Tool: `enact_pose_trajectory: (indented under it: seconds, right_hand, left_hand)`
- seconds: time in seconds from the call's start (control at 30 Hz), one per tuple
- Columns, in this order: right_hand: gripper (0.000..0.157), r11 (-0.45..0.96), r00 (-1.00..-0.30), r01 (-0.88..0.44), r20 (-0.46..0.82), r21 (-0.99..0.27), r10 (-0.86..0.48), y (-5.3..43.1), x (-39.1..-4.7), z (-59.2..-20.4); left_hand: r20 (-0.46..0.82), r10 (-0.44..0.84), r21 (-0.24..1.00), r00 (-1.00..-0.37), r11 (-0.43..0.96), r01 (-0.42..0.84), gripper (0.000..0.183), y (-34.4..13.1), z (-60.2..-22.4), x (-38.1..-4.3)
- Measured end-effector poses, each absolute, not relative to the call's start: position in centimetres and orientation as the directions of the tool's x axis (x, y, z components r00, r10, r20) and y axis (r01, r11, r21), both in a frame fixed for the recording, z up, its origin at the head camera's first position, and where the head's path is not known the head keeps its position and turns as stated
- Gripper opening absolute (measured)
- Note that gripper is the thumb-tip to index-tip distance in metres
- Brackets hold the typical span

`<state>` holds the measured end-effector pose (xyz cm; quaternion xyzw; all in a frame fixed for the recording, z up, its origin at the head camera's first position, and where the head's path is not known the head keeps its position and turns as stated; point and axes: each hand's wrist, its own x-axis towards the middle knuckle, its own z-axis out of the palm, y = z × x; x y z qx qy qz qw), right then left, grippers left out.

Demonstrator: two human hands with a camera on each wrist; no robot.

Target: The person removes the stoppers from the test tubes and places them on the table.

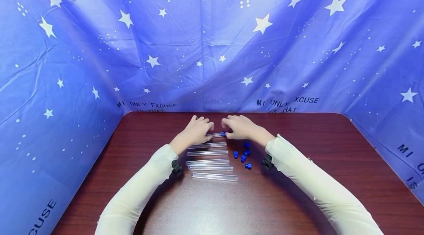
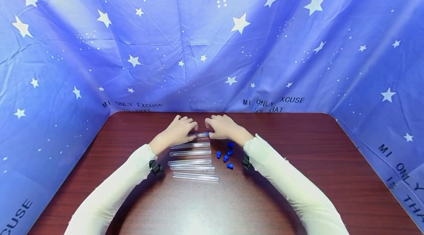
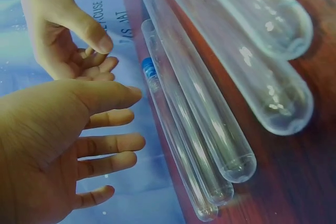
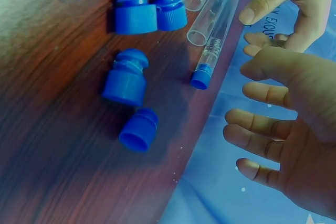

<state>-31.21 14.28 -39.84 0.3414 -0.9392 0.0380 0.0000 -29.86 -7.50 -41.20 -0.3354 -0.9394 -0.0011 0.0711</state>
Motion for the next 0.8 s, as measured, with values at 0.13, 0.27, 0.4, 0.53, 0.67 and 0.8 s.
enact_pose_trajectory:
  seconds: [0.13,0.27,0.4,0.53,0.67,0.8]
  right_hand:
    - [0.024,0.771,-0.774,-0.631,-0.002,-0.080,-0.633,13.9,-31.6,-40.0]
    - [0.022,0.779,-0.780,-0.622,-0.031,-0.076,-0.625,13.6,-32.1,-40.3]
    - [0.020,0.792,-0.788,-0.606,-0.073,-0.079,-0.611,13.3,-32.6,-40.7]
    - [0.018,0.794,-0.788,-0.600,-0.100,-0.094,-0.608,13.2,-32.9,-41.1]
    - [0.017,0.778,-0.773,-0.619,-0.094,-0.107,-0.627,13.3,-33.4,-42.1]
    - [0.015,0.795,-0.785,-0.598,-0.121,-0.107,-0.607,13.0,-32.9,-41.7]
  left_hand:
    - [0.101,0.614,-0.023,-0.783,0.788,0.615,0.023,-7.3,-41.0,-30.1]
    - [0.057,0.594,-0.001,-0.802,0.804,0.595,0.022,-7.1,-41.0,-30.5]
    - [0.030,0.582,0.008,-0.812,0.813,0.583,0.021,-7.1,-41.3,-30.7]
    - [0.001,0.575,0.022,-0.818,0.818,0.575,0.019,-7.2,-41.6,-30.9]
    - [-0.023,0.565,0.018,-0.825,0.825,0.565,0.018,-7.3,-41.8,-31.0]
    - [-0.028,0.558,0.016,-0.829,0.830,0.558,0.017,-7.2,-42.0,-31.1]
